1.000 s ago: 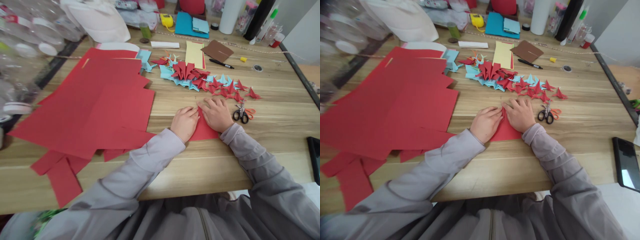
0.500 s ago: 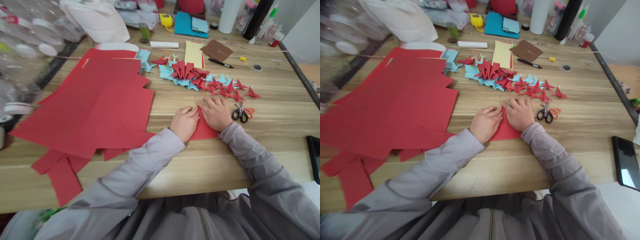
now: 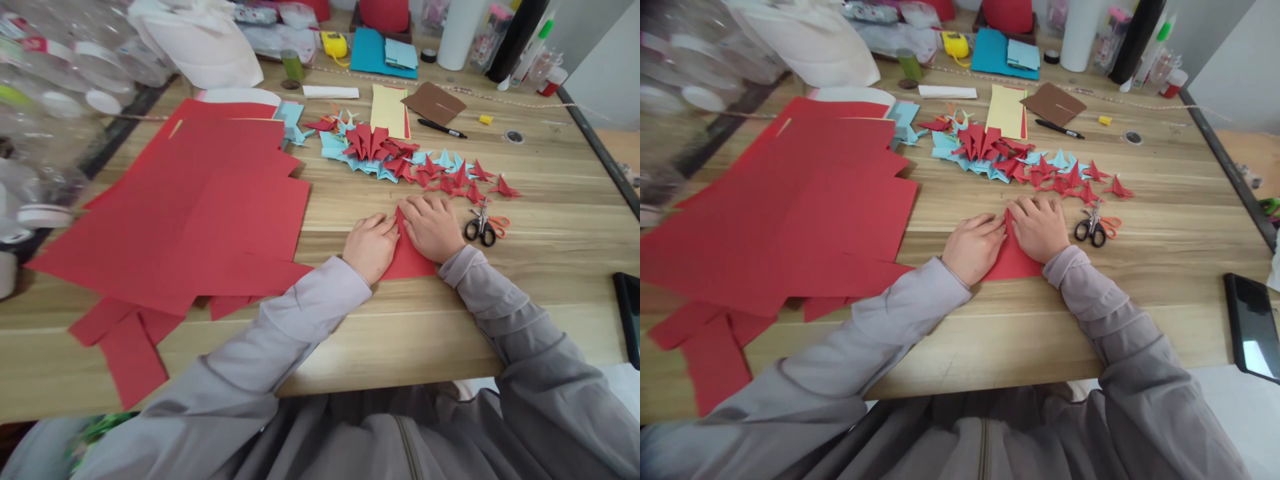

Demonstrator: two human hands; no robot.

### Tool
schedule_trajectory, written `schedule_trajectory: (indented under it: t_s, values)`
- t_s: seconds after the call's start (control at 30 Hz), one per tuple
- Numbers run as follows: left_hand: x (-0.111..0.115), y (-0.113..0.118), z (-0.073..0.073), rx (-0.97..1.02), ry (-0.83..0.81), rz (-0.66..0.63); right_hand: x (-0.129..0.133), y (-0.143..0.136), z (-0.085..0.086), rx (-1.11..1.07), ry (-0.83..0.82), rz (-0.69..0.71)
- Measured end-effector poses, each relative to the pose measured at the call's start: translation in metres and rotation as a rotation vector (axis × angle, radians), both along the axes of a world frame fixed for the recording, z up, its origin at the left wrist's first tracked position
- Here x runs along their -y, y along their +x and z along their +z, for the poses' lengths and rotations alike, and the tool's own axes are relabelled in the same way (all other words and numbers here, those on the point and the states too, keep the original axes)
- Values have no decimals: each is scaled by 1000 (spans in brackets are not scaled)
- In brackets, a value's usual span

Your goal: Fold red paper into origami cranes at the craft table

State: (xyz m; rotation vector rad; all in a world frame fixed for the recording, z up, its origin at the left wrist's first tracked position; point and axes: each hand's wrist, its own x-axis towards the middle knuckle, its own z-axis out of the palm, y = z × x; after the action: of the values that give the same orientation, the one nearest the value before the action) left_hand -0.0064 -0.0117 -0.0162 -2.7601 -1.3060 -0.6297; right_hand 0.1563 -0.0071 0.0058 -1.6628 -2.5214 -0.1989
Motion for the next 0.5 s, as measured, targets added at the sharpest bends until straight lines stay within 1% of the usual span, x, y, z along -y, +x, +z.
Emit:
schedule_trajectory:
  t_s: [0.23, 0.37, 0.5]
  values:
    - [-1, 0, 4, -20, -37, -4, -1, 1, 1, 4, 0, 15]
    - [-1, 0, 5, -22, -15, -19, -1, 1, -1, 30, 4, 16]
    - [0, 0, 5, -18, 4, -18, -1, 1, -1, 13, 11, 10]
